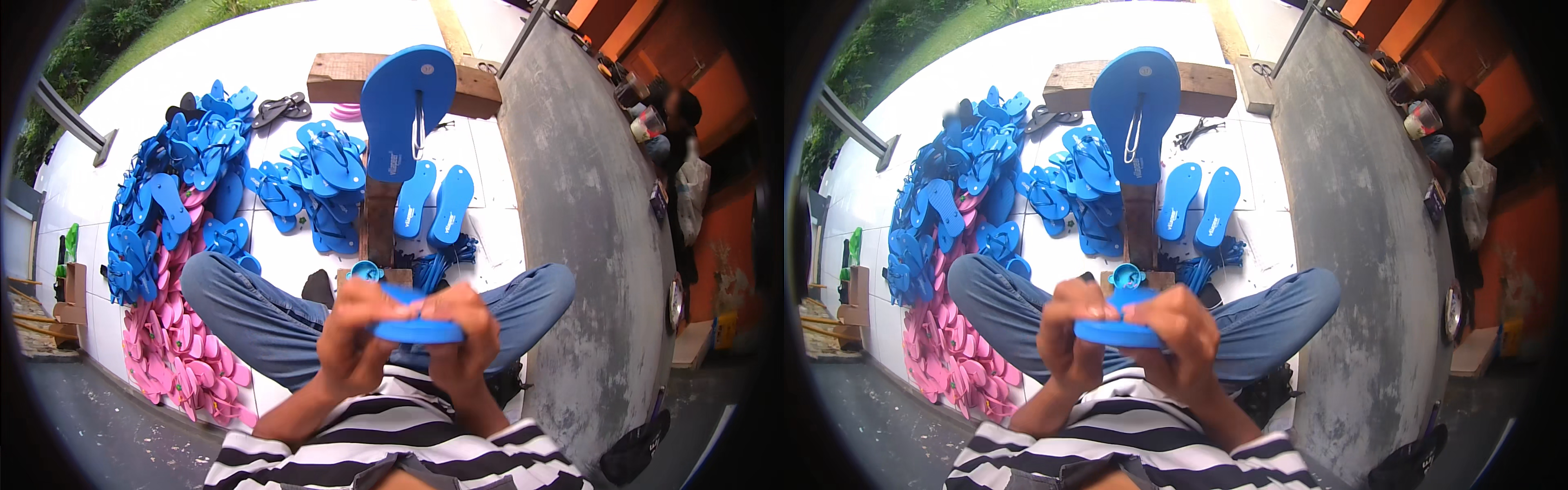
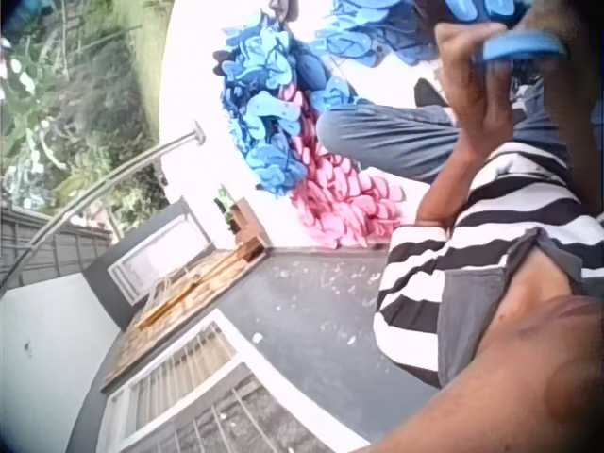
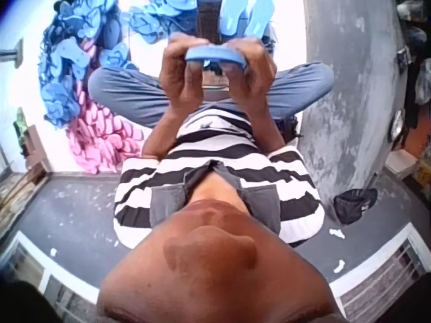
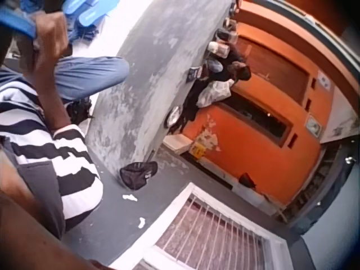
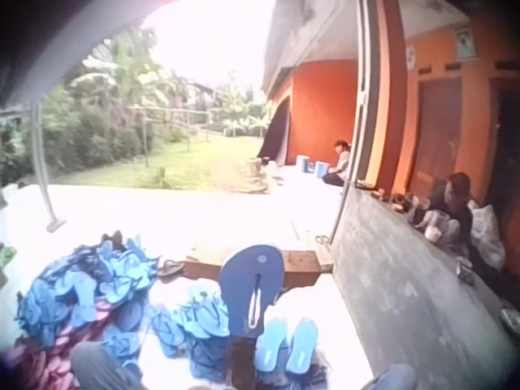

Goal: The person assembles flip-flops by pulling straps through holes in the blue soles using a metal tool and then stacks the finished pairs.

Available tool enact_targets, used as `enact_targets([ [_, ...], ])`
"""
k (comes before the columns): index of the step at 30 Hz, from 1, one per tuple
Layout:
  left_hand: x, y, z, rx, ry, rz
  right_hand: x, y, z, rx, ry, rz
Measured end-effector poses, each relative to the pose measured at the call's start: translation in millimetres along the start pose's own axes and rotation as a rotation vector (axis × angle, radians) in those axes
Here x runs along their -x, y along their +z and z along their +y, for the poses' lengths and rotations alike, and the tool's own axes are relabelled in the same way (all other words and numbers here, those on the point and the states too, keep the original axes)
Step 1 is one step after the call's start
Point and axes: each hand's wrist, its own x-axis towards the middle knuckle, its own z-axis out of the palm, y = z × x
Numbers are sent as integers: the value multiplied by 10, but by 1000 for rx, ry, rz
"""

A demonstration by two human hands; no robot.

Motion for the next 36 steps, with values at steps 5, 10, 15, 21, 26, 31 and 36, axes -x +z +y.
enact_targets([
  [5,31,-162,-78,-53,-538,-99,269,30,313,254,466,-4],
  [10,-215,-143,-162,-4,-375,53,272,132,316,509,379,-205],
  [15,-365,-175,-169,39,-298,-37,234,263,372,-315,839,-81],
  [21,-527,-210,-280,-281,-114,-6,124,381,270,-455,987,-18],
  [26,-499,-223,-429,-85,-111,23,186,321,415,-597,1017,-65],
  [31,-493,-288,-408,84,-259,6,282,355,668,-1105,1174,-41],
  [36,-401,-354,-521,206,-279,51,234,266,956,-1209,925,471],
])
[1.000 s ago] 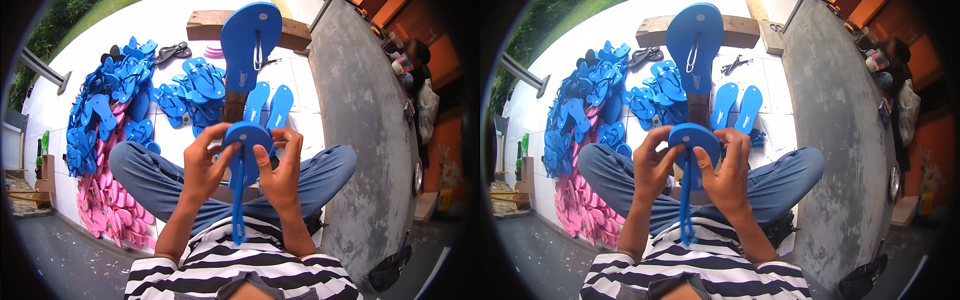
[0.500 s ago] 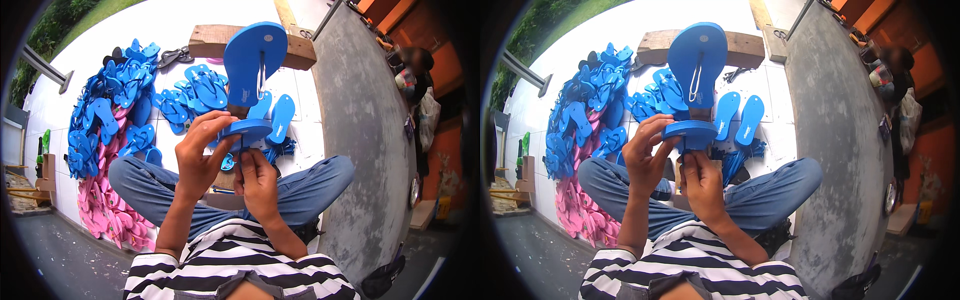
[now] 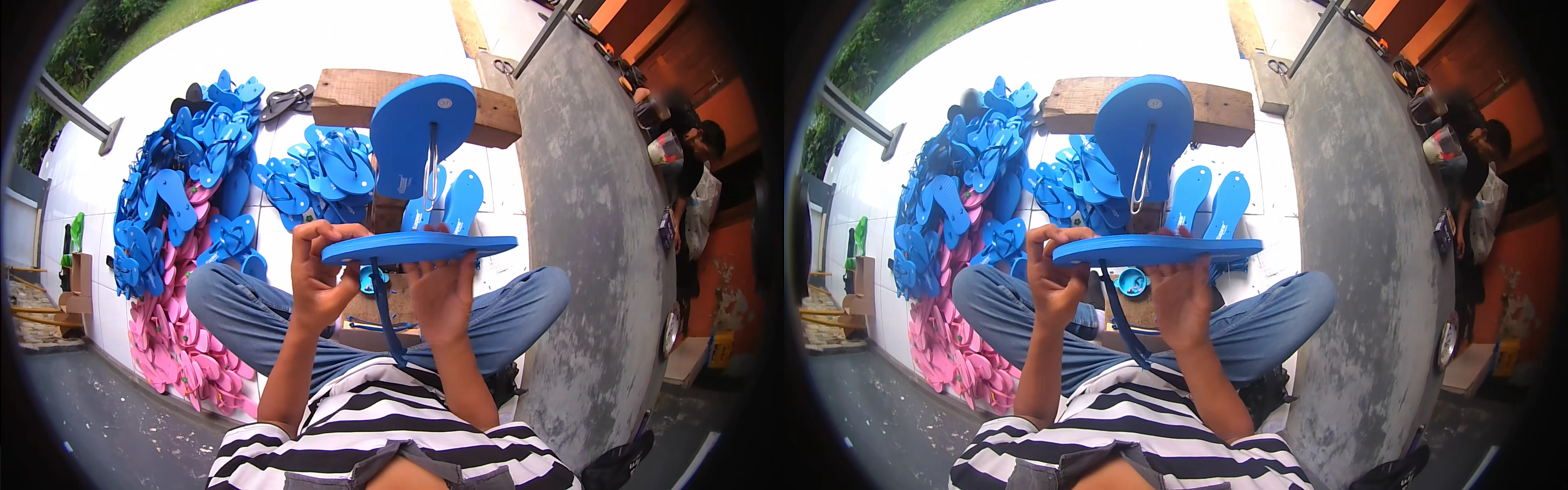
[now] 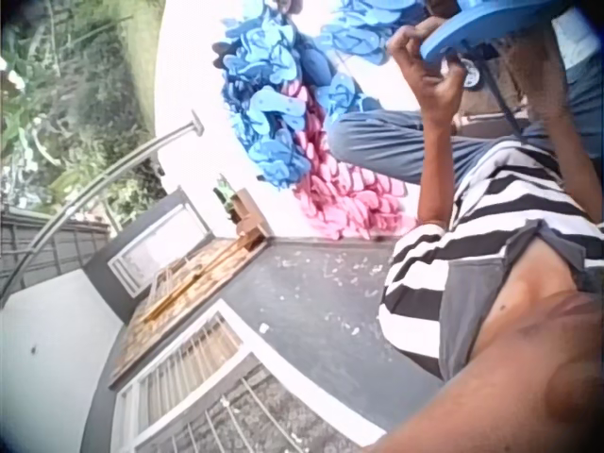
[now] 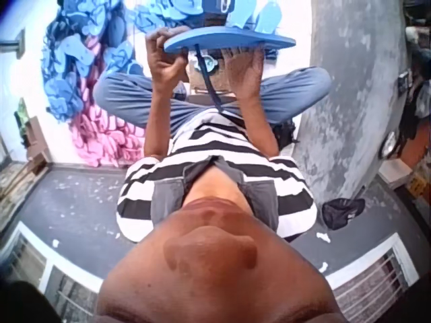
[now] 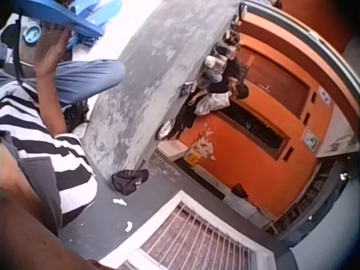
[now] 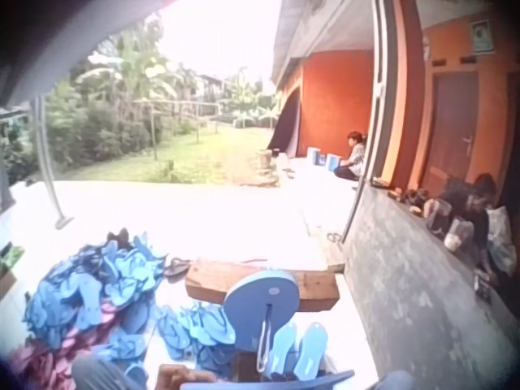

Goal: The person assembles flip-flops by pulling straps through holes in the blue soles using a metal tool and then stacks the finished pairs.

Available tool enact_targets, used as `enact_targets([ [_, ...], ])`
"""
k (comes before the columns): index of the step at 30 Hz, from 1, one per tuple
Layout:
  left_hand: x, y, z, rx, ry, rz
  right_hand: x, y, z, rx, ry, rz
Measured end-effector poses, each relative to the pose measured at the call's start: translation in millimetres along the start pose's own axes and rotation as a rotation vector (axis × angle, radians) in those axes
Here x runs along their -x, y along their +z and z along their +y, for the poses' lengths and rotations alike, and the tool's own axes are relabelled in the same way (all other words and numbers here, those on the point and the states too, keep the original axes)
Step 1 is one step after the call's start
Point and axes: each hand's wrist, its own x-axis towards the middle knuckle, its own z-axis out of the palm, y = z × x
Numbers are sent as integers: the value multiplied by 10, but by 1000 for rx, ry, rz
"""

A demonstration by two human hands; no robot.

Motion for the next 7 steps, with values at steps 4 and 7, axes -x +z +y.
enact_targets([
  [4,-180,-208,-128,-769,162,-191,-138,77,-304,448,-397,-160],
  [7,-212,-14,32,-405,162,-173,-242,248,-442,995,-645,-462],
])
